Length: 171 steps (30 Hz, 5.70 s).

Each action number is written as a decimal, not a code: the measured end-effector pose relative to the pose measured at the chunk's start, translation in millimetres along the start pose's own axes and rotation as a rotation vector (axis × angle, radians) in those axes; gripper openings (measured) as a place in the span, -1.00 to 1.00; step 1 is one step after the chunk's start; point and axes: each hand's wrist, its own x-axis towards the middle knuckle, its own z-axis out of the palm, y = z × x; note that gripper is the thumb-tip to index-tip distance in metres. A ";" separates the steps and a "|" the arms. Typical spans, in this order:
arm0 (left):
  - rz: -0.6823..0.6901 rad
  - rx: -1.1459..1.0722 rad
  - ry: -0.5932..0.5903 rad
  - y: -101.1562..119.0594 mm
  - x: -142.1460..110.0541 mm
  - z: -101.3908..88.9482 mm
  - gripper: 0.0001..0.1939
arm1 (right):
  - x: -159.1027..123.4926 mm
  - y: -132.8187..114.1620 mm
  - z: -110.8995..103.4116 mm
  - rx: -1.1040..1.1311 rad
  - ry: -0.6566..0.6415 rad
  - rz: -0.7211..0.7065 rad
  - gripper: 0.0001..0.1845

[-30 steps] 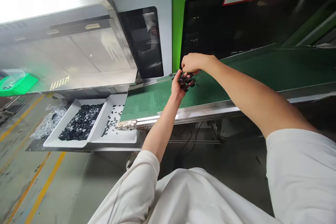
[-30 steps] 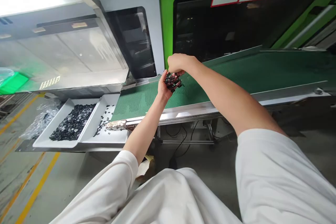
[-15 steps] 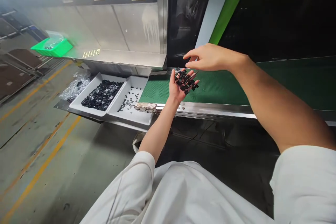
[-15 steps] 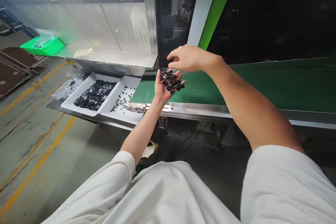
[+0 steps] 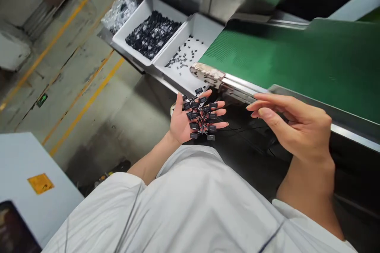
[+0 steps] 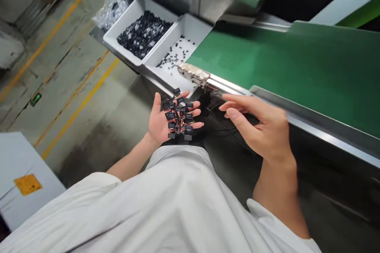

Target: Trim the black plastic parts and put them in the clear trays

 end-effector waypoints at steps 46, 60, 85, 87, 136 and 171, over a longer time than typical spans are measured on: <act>0.137 -0.006 0.190 500.4 7.5 -126.4 -0.12 | 263.9 -11.7 489.7 0.549 0.025 0.532 -0.64; -0.160 0.163 0.081 510.8 169.4 -57.9 -0.10 | 380.0 1.1 398.1 -0.061 0.113 0.176 -0.49; -0.391 0.207 0.025 579.2 272.9 -86.1 -0.34 | 490.8 43.3 437.0 -0.396 0.002 0.324 -0.78; -0.366 0.213 0.041 586.5 279.9 -92.0 -0.34 | 499.9 46.2 444.3 -0.416 -0.024 0.380 -0.76; -0.522 0.331 -0.001 621.0 344.9 -174.6 -0.49 | 498.6 96.4 514.9 -0.315 0.268 0.606 -0.59; -0.444 0.771 -0.097 616.6 339.0 -166.4 -0.33 | 495.2 116.9 542.9 0.112 0.663 0.779 -0.56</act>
